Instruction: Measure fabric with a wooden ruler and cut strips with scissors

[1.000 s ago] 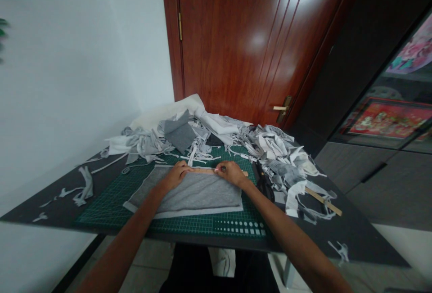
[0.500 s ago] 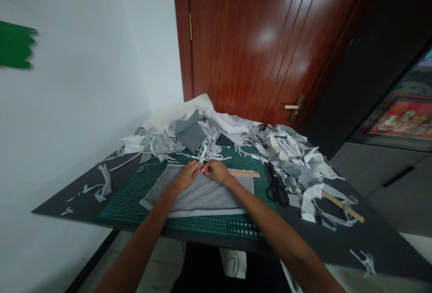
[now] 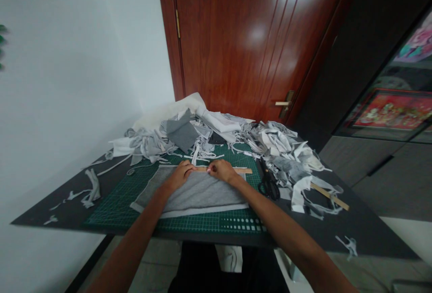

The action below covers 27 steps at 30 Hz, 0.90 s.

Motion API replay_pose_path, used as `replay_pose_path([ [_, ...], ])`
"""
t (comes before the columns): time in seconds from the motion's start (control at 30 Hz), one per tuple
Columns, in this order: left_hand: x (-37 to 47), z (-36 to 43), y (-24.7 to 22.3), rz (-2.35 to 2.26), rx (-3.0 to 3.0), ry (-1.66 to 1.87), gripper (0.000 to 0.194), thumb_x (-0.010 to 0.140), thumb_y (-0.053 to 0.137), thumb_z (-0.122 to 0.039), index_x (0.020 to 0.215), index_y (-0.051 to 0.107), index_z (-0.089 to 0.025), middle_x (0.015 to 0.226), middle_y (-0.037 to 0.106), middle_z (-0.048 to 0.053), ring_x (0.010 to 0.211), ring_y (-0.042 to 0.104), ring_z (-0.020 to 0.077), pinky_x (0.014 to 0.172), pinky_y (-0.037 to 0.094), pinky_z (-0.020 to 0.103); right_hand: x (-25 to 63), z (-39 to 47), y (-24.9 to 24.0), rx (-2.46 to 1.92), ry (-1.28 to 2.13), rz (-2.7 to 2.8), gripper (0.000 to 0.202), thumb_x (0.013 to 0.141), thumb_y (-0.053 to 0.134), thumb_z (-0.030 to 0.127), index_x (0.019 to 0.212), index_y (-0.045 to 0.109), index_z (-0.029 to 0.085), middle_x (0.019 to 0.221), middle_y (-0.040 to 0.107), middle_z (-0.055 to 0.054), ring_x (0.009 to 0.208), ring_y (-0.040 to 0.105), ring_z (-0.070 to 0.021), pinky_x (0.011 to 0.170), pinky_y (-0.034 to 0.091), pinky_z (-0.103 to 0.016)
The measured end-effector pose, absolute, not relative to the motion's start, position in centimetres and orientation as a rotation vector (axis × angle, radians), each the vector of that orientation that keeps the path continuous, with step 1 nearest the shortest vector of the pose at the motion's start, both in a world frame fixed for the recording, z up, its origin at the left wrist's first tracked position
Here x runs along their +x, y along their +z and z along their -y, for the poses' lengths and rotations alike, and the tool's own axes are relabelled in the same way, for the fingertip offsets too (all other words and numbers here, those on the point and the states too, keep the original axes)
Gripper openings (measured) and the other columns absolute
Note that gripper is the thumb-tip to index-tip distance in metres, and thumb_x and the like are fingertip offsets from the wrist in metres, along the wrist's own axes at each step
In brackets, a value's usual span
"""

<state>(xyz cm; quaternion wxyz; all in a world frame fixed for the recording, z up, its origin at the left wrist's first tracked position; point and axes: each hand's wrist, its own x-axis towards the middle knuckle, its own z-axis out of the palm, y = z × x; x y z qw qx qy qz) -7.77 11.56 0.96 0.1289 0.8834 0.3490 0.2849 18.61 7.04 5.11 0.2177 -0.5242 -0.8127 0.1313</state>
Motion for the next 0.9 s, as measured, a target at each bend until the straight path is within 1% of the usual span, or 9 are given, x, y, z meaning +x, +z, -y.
replay_pose_path([
  [0.23, -7.8, -11.5, 1.4, -1.005, 2.579, 0.828, 0.027, 0.100, 0.048, -0.021, 0.101, 0.075, -0.020, 0.097, 0.064, 0.007, 0.098, 0.059, 0.0224, 0.094, 0.048, 0.035, 23.6, -5.8, 4.9, -1.502, 0.337, 2.212, 0.015, 0.090, 0.070, 0.023, 0.097, 0.083, 0.024, 0.100, 0.082, -0.006, 0.089, 0.075, -0.0210, 0.075, 0.049, -0.025],
  [0.5, -7.7, -11.6, 1.4, -1.011, 2.576, 0.844, 0.028, 0.099, 0.048, -0.019, 0.100, 0.076, -0.019, 0.097, 0.065, 0.006, 0.096, 0.058, 0.0216, 0.095, 0.048, 0.035, 27.0, -5.2, 4.6, -1.490, 0.372, 2.179, 0.013, 0.088, 0.071, 0.022, 0.094, 0.083, 0.022, 0.094, 0.082, -0.005, 0.083, 0.074, -0.0196, 0.071, 0.049, -0.024],
  [0.6, -7.7, -11.5, 1.4, -1.013, 2.571, 0.848, 0.028, 0.099, 0.047, -0.020, 0.101, 0.075, -0.019, 0.098, 0.065, 0.007, 0.097, 0.059, 0.0220, 0.095, 0.048, 0.035, 26.0, -5.4, 4.8, -1.431, 0.400, 2.167, 0.013, 0.092, 0.069, 0.024, 0.096, 0.082, 0.020, 0.096, 0.082, -0.005, 0.084, 0.074, -0.0179, 0.074, 0.050, -0.023],
  [0.7, -7.8, -11.4, 1.4, -1.023, 2.567, 0.844, 0.028, 0.099, 0.048, -0.021, 0.102, 0.076, -0.020, 0.098, 0.065, 0.007, 0.098, 0.058, 0.0223, 0.095, 0.048, 0.035, 23.2, -6.1, 5.1, -1.362, 0.424, 2.160, 0.016, 0.096, 0.067, 0.027, 0.099, 0.081, 0.019, 0.101, 0.082, -0.004, 0.090, 0.074, -0.0171, 0.079, 0.051, -0.022],
  [0.8, -7.8, -11.4, 1.2, -1.039, 2.568, 0.833, 0.026, 0.099, 0.050, -0.021, 0.101, 0.076, -0.019, 0.097, 0.065, 0.006, 0.098, 0.058, 0.0225, 0.095, 0.048, 0.035, 19.5, -7.2, 5.3, -1.323, 0.441, 2.166, 0.016, 0.096, 0.068, 0.028, 0.099, 0.081, 0.019, 0.100, 0.082, -0.004, 0.092, 0.074, -0.0170, 0.080, 0.050, -0.021],
  [0.9, -7.8, -11.5, 1.0, -1.048, 2.573, 0.817, 0.025, 0.098, 0.051, -0.021, 0.100, 0.076, -0.019, 0.096, 0.064, 0.006, 0.097, 0.057, 0.0223, 0.093, 0.048, 0.034, 16.4, -8.1, 5.2, -1.316, 0.453, 2.181, 0.015, 0.095, 0.070, 0.028, 0.100, 0.081, 0.021, 0.099, 0.081, -0.003, 0.091, 0.074, -0.0164, 0.078, 0.049, -0.021],
])
